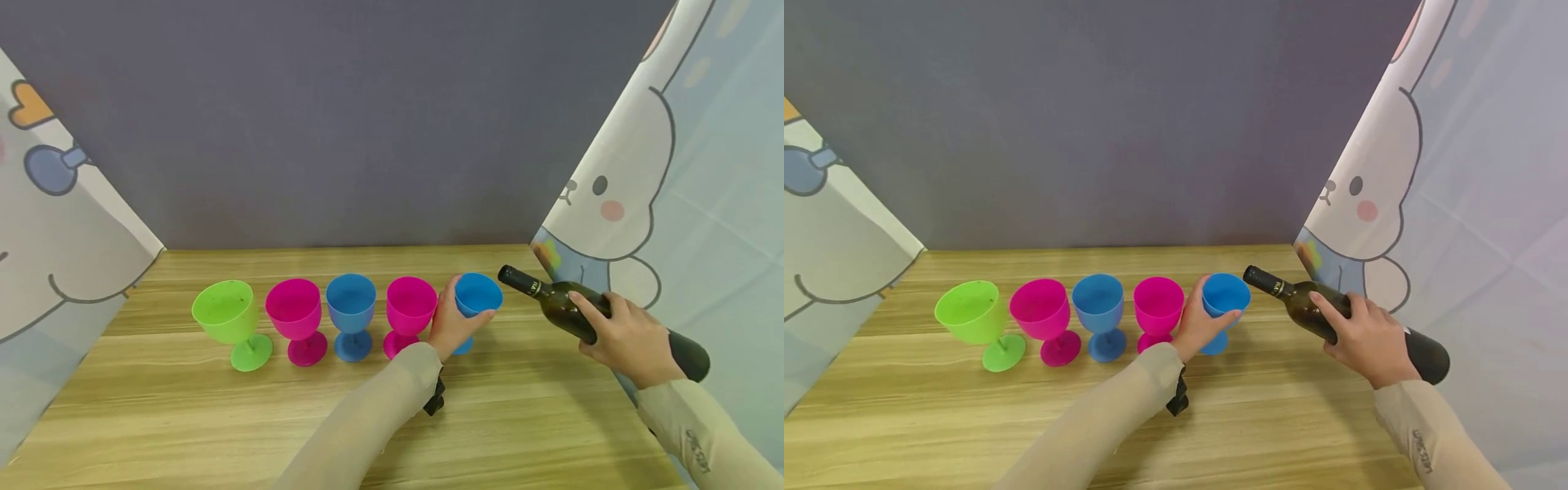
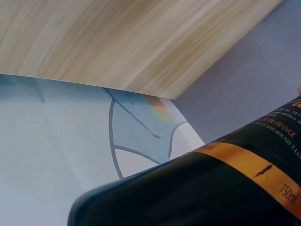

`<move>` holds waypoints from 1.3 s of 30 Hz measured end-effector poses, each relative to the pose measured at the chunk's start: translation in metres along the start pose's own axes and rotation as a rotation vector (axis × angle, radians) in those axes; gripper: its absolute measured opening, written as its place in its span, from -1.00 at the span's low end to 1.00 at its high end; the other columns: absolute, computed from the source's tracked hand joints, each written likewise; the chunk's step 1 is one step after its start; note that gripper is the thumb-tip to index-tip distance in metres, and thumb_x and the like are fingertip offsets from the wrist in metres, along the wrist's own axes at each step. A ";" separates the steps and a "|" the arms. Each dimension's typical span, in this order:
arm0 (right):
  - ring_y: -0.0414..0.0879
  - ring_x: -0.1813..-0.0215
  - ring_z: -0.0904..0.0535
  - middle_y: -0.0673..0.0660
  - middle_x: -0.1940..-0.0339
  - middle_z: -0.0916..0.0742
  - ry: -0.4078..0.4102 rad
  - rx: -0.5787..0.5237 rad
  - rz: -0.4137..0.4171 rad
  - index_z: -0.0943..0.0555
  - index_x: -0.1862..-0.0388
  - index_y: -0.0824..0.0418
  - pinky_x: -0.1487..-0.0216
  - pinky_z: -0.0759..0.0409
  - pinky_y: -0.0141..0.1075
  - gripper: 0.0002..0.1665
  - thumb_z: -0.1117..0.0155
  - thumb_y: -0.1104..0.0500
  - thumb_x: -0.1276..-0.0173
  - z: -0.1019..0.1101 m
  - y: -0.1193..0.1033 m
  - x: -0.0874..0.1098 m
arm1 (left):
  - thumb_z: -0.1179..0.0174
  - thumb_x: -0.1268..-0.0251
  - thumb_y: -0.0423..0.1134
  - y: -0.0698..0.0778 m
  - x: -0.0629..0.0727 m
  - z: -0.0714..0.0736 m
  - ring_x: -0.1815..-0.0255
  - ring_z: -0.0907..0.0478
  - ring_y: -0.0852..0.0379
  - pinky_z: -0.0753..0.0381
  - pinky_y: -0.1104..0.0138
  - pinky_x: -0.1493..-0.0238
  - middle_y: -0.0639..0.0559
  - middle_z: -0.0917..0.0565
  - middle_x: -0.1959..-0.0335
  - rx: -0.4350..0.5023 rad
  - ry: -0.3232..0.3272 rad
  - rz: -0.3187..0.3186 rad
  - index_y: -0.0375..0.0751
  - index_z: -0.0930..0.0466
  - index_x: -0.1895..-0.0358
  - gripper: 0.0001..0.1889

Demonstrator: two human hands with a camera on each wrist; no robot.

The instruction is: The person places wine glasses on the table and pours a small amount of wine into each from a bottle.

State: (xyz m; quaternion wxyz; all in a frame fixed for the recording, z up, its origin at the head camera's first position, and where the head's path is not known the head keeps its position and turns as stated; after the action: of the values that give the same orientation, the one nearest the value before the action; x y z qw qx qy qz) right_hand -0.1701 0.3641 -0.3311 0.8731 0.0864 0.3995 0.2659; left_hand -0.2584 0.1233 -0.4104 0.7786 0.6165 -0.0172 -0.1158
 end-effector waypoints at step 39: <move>0.34 0.62 -0.42 0.49 0.43 -0.47 -0.035 -0.031 0.080 -0.44 -0.23 0.07 0.77 -0.38 0.17 -0.27 0.41 -0.26 -0.32 0.003 0.009 -0.008 | -0.40 -0.08 0.01 0.003 0.003 0.000 -0.23 -0.38 -0.11 -0.48 -0.04 -0.12 -0.06 -0.38 -0.27 -0.031 -0.005 0.000 0.03 -0.13 -0.45 -0.13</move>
State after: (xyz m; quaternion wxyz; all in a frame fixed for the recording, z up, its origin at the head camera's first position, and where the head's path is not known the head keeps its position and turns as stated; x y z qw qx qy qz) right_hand -0.1760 0.3675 -0.3205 0.8699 0.0933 0.3762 0.3051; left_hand -0.2545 0.1235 -0.4079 0.7880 0.6040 -0.0174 -0.1179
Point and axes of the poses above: each hand's wrist, its own x-axis away from the middle knuckle, its own z-axis out of the back of the hand, y = z × x, the point moved 4 cm from there along -x, towards the middle knuckle
